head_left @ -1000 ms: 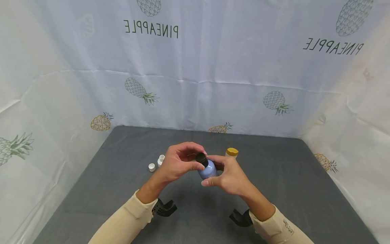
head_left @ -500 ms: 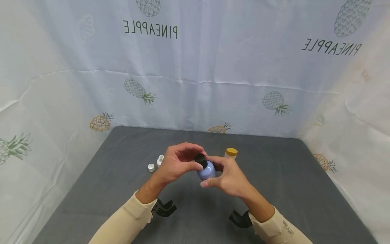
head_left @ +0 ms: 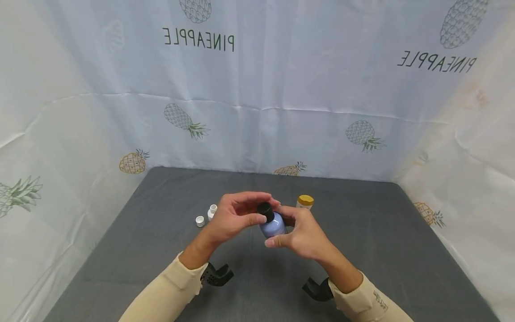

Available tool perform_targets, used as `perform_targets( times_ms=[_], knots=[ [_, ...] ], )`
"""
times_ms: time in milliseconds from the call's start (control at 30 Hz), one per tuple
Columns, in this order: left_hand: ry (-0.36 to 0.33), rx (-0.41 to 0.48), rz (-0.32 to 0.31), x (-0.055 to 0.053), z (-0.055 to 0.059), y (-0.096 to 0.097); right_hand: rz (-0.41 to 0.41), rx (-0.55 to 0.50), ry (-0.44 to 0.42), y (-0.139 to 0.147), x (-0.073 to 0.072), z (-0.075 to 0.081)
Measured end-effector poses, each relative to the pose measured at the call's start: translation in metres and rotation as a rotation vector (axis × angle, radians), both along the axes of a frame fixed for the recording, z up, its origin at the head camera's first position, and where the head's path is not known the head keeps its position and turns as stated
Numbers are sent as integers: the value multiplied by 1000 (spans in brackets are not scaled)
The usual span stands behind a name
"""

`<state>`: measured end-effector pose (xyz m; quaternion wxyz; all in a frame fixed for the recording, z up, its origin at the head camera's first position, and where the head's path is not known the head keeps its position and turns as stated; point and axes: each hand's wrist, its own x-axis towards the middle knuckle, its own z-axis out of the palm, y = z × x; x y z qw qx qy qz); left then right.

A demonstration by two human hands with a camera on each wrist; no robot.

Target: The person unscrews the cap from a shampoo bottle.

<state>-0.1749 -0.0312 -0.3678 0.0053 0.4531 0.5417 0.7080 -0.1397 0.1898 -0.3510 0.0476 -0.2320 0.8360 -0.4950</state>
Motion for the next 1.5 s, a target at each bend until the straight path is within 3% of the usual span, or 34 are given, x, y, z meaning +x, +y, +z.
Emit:
perform_targets(
  times_ms=[200, 367, 533, 633, 900, 1167, 1500],
  knots=[
    [-11, -7, 81, 0, -2, 3, -5, 2, -11, 0, 0, 0],
    [-17, 13, 33, 0, -3, 4, -5, 2, -12, 1, -1, -1],
    [24, 53, -42, -2, -3, 4, -14, 7, -22, 1, -1, -1],
    [32, 48, -32, -2, -4, 3, 1, 1, -15, 1, -2, -1],
    [-16, 26, 75, 1, -4, 4, 4, -7, -19, 0, -3, -2],
    [17, 17, -19, -2, -6, 2, 11, -23, -20, 0, -3, -3],
    [-10, 36, 21, -6, -8, 2, 32, -26, -7, 2, -7, -5]
  ],
)
